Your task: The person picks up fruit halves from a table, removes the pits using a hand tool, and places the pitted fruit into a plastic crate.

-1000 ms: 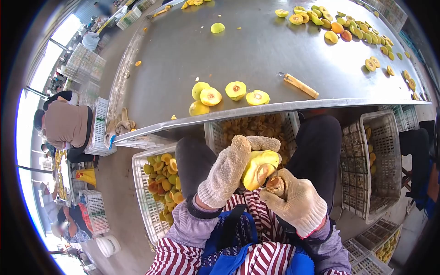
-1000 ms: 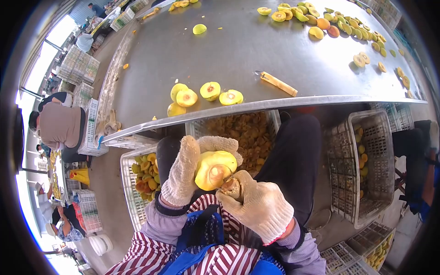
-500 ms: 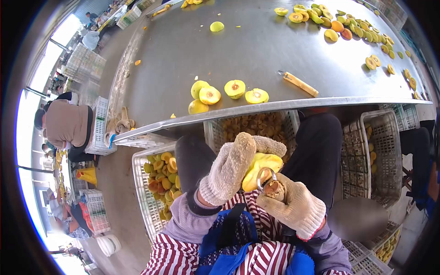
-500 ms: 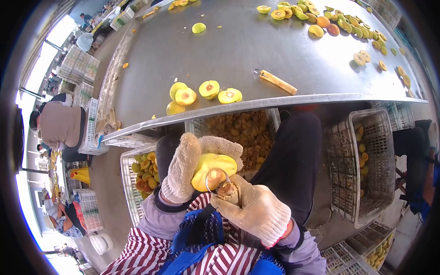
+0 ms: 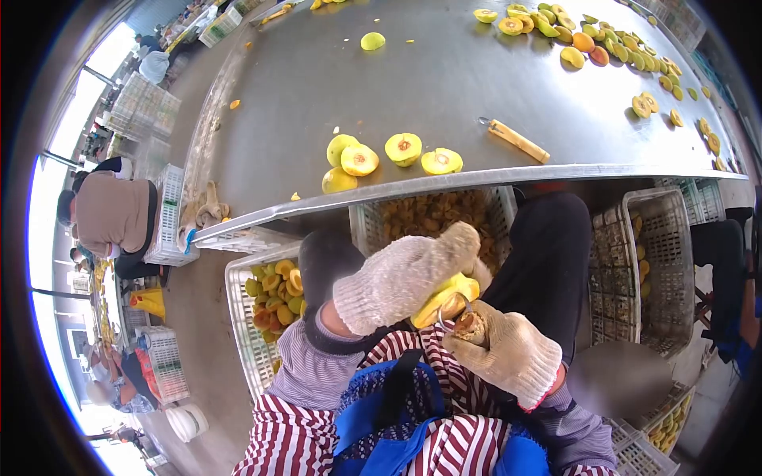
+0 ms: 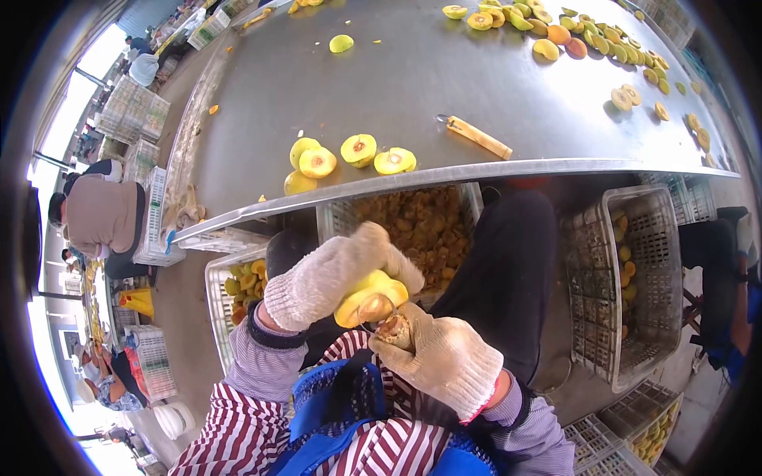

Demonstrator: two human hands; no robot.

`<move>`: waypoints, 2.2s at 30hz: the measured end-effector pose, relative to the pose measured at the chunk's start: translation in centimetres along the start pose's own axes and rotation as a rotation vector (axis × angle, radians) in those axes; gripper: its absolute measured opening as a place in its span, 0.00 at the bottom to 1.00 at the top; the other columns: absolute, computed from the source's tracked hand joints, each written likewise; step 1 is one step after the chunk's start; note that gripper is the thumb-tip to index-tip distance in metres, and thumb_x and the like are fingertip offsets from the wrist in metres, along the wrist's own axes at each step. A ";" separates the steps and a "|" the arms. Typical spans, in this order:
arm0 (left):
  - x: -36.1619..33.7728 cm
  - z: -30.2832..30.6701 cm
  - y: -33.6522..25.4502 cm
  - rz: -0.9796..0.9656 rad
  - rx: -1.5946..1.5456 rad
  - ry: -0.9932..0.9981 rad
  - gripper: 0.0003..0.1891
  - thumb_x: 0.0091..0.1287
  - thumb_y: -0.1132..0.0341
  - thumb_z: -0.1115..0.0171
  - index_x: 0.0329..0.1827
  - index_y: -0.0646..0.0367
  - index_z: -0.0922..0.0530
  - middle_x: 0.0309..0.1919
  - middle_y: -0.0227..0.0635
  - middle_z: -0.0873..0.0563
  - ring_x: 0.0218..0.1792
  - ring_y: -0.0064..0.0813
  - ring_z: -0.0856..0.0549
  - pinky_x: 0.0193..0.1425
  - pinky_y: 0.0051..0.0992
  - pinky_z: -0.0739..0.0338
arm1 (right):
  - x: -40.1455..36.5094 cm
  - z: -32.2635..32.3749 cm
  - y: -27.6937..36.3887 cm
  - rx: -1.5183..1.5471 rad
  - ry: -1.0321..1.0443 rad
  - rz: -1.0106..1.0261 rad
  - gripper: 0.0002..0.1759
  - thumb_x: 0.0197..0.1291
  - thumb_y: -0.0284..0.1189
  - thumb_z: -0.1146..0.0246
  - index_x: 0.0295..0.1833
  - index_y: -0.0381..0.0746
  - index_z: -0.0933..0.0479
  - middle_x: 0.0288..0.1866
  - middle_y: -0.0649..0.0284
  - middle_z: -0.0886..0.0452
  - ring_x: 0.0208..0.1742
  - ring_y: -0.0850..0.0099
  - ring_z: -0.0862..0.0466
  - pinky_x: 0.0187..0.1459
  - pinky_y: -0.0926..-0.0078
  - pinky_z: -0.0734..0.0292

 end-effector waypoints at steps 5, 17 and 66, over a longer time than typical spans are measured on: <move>-2.5 -0.4 -1.4 -0.465 -0.322 -0.284 0.49 0.70 0.28 0.47 0.77 0.67 0.36 0.63 0.51 0.19 0.60 0.35 0.16 0.70 0.34 0.25 | 0.3 1.0 -0.8 0.411 0.052 -0.175 0.19 0.66 0.40 0.30 0.53 0.37 0.20 0.34 0.54 0.13 0.34 0.65 0.11 0.38 0.69 0.18; -2.9 0.2 -3.2 -0.469 -0.103 -0.541 0.20 0.76 0.56 0.36 0.58 0.66 0.18 0.49 0.44 0.12 0.43 0.29 0.12 0.49 0.29 0.16 | -0.6 -3.4 -0.8 1.059 0.317 -0.351 0.15 0.73 0.39 0.35 0.41 0.38 0.24 0.23 0.73 0.26 0.17 0.84 0.29 0.19 0.84 0.36; 11.6 15.5 2.1 0.205 0.959 -0.574 0.26 0.64 0.59 0.30 0.63 0.59 0.26 0.63 0.48 0.18 0.54 0.48 0.13 0.62 0.39 0.20 | 4.6 -2.0 -5.0 0.870 0.162 -0.431 0.15 0.70 0.39 0.33 0.37 0.40 0.27 0.24 0.77 0.29 0.22 0.87 0.33 0.24 0.83 0.37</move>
Point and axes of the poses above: each hand's wrist, its own x-axis towards the middle knuckle, its own z-axis out of the back of the hand, y = z × x, the point moved 10 cm from there along x, towards the middle knuckle
